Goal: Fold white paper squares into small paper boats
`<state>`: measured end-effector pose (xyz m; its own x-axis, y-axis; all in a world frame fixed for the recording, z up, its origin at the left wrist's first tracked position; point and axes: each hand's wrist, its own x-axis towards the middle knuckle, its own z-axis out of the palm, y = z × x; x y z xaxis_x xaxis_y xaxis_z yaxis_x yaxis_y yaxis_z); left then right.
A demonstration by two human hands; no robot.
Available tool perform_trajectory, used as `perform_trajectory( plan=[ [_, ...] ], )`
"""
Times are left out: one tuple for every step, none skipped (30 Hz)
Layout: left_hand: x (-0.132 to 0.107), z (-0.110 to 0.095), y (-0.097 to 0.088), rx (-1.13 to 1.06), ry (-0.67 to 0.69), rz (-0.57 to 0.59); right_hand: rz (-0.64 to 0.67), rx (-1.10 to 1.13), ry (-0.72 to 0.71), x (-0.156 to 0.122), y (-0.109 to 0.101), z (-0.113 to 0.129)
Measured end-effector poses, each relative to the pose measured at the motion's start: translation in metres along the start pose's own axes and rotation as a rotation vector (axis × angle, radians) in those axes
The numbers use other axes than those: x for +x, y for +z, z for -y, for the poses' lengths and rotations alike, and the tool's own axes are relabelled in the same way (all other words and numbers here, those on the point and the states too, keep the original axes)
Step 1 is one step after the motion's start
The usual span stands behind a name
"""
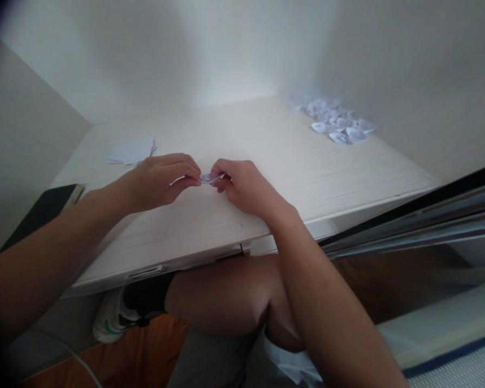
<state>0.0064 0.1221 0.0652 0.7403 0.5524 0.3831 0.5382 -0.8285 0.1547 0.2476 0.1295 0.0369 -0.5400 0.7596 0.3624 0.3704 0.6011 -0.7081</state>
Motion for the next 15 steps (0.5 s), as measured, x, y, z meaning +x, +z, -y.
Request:
perform_trajectory(
  plan=[
    [0.0002,0.0001,0.0012,0.007,0.005,-0.015,-0.005,0.013,0.007,-0.0002,0.0003,-0.0003],
    [0.0004,0.0002,0.0024,0.013,0.006,-0.027,-0.014,0.024,0.013,-0.0003,0.0005,-0.0003],
    [0.0005,0.0003,0.0034,0.017,0.002,-0.040,-0.026,0.027,0.014,-0.0004,0.0008,-0.0002],
    [0.0007,0.0004,0.0042,0.018,-0.001,-0.053,-0.041,0.023,0.011,-0.0003,0.0011,0.0000],
    [0.0008,0.0006,0.0048,0.019,-0.003,-0.064,-0.056,0.012,0.000,-0.0001,0.0013,0.0001],
    [0.0009,0.0007,0.0049,0.021,-0.003,-0.072,-0.069,-0.004,-0.017,0.0003,0.0016,0.0001],
    [0.0010,0.0009,0.0048,0.026,0.000,-0.077,-0.079,-0.022,-0.039,0.0008,0.0018,-0.0002],
    [0.0010,0.0012,0.0043,0.033,0.005,-0.076,-0.083,-0.040,-0.059,0.0014,0.0021,-0.0006],
    [0.0009,0.0017,0.0037,0.041,0.010,-0.071,-0.086,-0.056,-0.077,0.0020,0.0024,-0.0012],
    [0.0007,0.0025,0.0031,0.048,0.013,-0.061,-0.087,-0.065,-0.089,0.0025,0.0027,-0.0018],
    [0.0003,0.0034,0.0027,0.052,0.010,-0.050,-0.088,-0.071,-0.096,0.0028,0.0031,-0.0024],
    [-0.0003,0.0044,0.0027,0.053,0.001,-0.042,-0.089,-0.075,-0.099,0.0030,0.0035,-0.0029],
    [-0.0010,0.0054,0.0031,0.050,-0.015,-0.036,-0.090,-0.080,-0.098,0.0031,0.0040,-0.0032],
    [-0.0017,0.0063,0.0041,0.042,-0.034,-0.034,-0.091,-0.084,-0.097,0.0030,0.0045,-0.0033],
    [-0.0024,0.0070,0.0057,0.026,-0.052,-0.040,-0.093,-0.086,-0.093,0.0029,0.0050,-0.0032]
  ],
)
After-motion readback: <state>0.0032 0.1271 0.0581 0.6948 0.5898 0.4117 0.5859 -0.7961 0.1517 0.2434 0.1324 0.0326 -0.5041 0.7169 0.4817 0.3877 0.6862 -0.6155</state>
